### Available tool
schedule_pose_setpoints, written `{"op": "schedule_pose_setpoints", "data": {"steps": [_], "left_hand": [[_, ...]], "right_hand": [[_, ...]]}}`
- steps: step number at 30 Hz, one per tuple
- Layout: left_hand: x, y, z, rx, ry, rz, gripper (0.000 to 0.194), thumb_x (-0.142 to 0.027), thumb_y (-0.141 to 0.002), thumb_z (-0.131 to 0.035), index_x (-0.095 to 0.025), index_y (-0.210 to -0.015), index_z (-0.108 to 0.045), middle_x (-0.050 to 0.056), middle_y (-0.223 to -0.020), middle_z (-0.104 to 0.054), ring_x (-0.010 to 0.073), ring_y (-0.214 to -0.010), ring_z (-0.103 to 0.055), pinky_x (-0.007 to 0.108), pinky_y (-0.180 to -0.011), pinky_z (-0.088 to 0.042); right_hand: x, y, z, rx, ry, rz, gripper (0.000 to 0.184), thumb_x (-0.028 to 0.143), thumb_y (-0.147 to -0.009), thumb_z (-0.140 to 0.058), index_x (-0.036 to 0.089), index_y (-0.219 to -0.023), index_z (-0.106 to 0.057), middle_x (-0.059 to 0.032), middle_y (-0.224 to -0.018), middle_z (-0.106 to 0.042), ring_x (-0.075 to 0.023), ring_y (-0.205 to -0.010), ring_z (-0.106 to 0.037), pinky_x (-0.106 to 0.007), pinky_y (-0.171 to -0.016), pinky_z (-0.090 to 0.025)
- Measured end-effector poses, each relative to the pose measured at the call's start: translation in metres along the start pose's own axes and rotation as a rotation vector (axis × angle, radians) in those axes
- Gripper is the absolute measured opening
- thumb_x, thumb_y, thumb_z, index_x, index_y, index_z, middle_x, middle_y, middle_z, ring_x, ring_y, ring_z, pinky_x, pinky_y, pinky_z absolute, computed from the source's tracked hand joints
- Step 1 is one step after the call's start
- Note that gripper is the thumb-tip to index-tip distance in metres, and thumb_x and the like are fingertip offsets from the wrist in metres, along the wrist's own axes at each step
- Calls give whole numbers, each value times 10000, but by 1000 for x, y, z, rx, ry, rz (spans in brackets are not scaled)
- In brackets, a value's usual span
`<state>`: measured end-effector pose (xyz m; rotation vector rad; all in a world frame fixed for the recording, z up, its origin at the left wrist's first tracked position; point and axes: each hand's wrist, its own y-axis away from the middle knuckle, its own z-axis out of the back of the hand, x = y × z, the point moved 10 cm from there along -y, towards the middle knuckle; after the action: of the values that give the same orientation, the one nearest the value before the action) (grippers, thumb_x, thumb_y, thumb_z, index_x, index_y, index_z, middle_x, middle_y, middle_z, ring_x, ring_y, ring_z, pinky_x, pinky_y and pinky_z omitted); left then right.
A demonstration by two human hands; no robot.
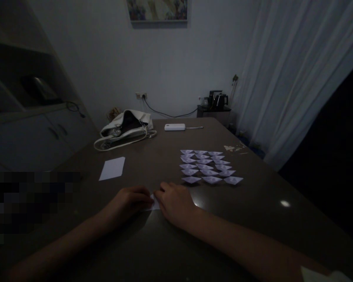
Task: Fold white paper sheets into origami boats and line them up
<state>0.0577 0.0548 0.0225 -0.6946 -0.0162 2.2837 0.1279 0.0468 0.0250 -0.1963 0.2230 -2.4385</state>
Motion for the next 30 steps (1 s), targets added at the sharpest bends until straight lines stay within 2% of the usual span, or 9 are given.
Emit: {"op": "schedule_pose_setpoints", "data": {"steps": [11, 19, 24, 30], "left_hand": [[1, 1, -1, 2, 29, -3, 147, -102, -837, -604, -172, -877, -727, 56, -923, -678, 159, -813, -645, 240, -729, -482], [2, 1, -1, -9, 16, -24, 141, -118, -844, -598, -171, -875, -724, 58, -890, -667, 158, -787, -637, 243, -698, -489], [0, 2, 0, -27, 27, -43, 152, -139, -864, -574, -174, -868, -722, 55, -886, -661, 153, -785, -634, 244, -701, -490], [1, 1, -1, -11, 19, -18, 143, -117, -852, -585, -166, -866, -719, 58, -894, -667, 161, -797, -637, 246, -710, -479]], "right_hand": [[7, -2, -3, 50, 82, 29, 211, 153, -907, -446, 188, -1052, -596, -66, -954, -619, -195, -808, -593, -283, -594, -385], [0, 0, -1, -7, -53, -20, 177, 155, -908, -418, 158, -1019, -556, -63, -946, -620, -176, -809, -569, -280, -627, -376], [2, -1, -1, 22, -39, 5, 152, 145, -884, -447, 177, -950, -580, -48, -922, -608, -162, -776, -554, -270, -592, -333], [2, -1, -2, 37, -28, 6, 186, 142, -871, -457, 191, -991, -590, -46, -934, -598, -167, -792, -556, -271, -582, -320]]}}
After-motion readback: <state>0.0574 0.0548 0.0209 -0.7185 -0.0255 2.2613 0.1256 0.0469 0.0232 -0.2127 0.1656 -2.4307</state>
